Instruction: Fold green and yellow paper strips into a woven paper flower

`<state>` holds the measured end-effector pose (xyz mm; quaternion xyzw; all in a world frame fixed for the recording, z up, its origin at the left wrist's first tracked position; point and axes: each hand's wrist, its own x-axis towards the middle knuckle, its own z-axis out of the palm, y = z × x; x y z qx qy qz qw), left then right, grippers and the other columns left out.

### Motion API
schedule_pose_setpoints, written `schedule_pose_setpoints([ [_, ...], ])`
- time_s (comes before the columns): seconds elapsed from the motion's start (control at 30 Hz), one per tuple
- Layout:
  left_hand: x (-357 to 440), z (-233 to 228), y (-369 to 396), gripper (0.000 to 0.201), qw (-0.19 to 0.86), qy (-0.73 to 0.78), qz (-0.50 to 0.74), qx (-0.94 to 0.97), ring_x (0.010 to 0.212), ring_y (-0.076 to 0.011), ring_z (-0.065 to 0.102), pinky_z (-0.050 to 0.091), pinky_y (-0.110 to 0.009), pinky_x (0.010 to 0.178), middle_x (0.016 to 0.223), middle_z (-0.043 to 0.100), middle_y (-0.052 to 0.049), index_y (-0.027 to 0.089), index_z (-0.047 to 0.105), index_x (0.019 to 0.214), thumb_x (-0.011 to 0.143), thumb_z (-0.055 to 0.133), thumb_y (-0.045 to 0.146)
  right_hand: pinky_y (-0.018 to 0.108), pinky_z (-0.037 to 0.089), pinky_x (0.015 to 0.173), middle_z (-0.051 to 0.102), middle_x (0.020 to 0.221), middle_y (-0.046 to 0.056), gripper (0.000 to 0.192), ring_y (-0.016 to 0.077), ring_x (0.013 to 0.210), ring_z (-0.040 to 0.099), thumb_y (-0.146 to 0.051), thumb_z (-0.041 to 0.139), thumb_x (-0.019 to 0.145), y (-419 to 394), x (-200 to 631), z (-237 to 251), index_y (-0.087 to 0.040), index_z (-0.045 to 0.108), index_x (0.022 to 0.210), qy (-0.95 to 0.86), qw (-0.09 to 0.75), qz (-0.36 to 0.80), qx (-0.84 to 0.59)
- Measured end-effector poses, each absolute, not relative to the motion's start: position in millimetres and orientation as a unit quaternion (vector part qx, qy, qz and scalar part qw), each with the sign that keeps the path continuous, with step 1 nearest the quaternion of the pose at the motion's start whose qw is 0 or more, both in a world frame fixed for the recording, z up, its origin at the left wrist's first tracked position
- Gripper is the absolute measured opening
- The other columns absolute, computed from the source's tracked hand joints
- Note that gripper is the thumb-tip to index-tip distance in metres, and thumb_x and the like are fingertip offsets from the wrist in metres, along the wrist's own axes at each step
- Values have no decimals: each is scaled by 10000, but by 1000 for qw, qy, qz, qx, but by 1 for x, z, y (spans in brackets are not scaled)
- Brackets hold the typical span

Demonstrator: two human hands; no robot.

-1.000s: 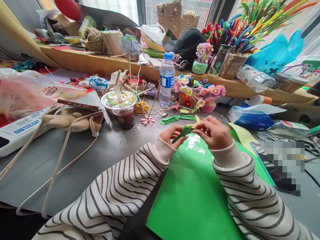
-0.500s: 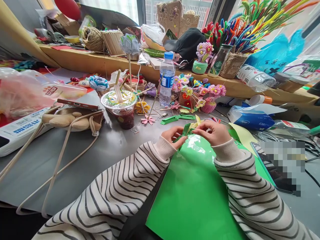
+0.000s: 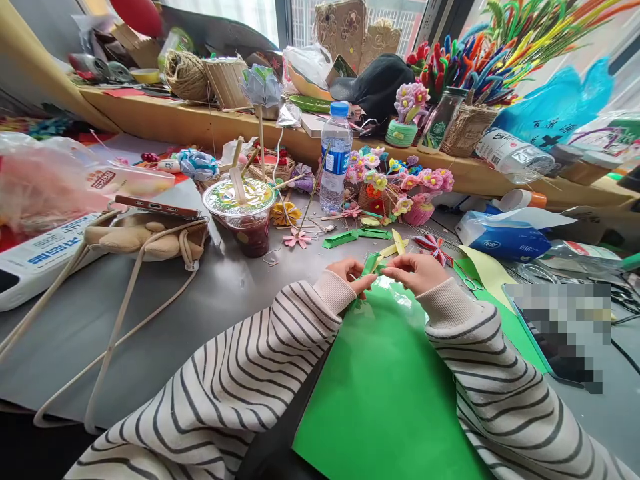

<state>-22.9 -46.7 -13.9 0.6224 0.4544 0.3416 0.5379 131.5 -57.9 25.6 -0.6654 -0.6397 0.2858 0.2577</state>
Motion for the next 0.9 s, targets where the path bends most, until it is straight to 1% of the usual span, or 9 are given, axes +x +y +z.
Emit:
schedule_pose_setpoints([
  [0.07,-23,-14,-48,271,527,461,354,621,411,-88,537,415,-191,403,538,567,10,138,482,663,606,588,381,230,363,434,535,499,5,186,90,433,439,-331,588,584,-58,130,27,-145,577,585,-644,261,270,-667],
  [0.13,-22,-13,-49,257,534,457,370,608,401,-84,529,411,-190,397,523,560,15,138,476,652,604,594,361,229,365,431,543,523,7,197,88,440,437,-342,606,565,-58,131,28,-148,580,586,-651,283,279,-646],
  [0.23,-23,-8,-50,248,585,436,381,567,385,-77,517,402,-188,389,513,565,14,135,475,645,602,606,341,224,357,404,537,545,7,279,82,440,423,-400,638,520,-57,134,28,-142,586,610,-637,314,350,-611],
  [0.3,-24,-3,-50,249,632,425,370,532,375,-75,513,393,-185,380,508,572,10,132,476,628,592,620,332,217,341,393,511,512,-8,319,73,431,406,-432,648,499,-57,136,29,-137,587,603,-615,315,402,-601],
  [0.4,-26,5,-50,251,697,417,332,480,373,-85,516,384,-188,363,503,581,-3,127,490,596,570,645,323,201,288,370,446,441,-40,339,47,394,342,-455,652,482,-57,136,32,-135,587,572,-591,309,441,-600],
  [0.5,-28,11,-49,246,734,425,284,447,365,-93,513,370,-193,344,481,575,-10,120,509,565,570,647,324,193,213,348,378,405,-62,350,29,371,267,-467,648,480,-59,134,33,-134,594,571,-577,312,435,-617],
  [0.63,-28,11,-48,263,720,442,281,455,350,-95,509,347,-190,322,486,577,-7,122,487,550,562,654,326,194,188,357,376,419,-63,349,28,381,259,-465,649,479,-60,131,33,-135,591,578,-580,315,423,-621],
  [0.8,-28,4,-47,274,710,431,308,463,356,-92,518,388,-196,347,499,579,2,125,458,587,571,648,321,200,202,370,400,433,-52,364,40,399,284,-479,648,460,-60,133,32,-138,592,574,-595,287,416,-625],
  [0.9,-27,1,-47,277,704,426,322,468,364,-86,520,387,-186,348,504,580,2,124,457,604,581,639,332,202,210,375,420,439,-45,351,45,407,300,-469,657,442,-59,133,31,-142,583,547,-601,282,409,-625],
])
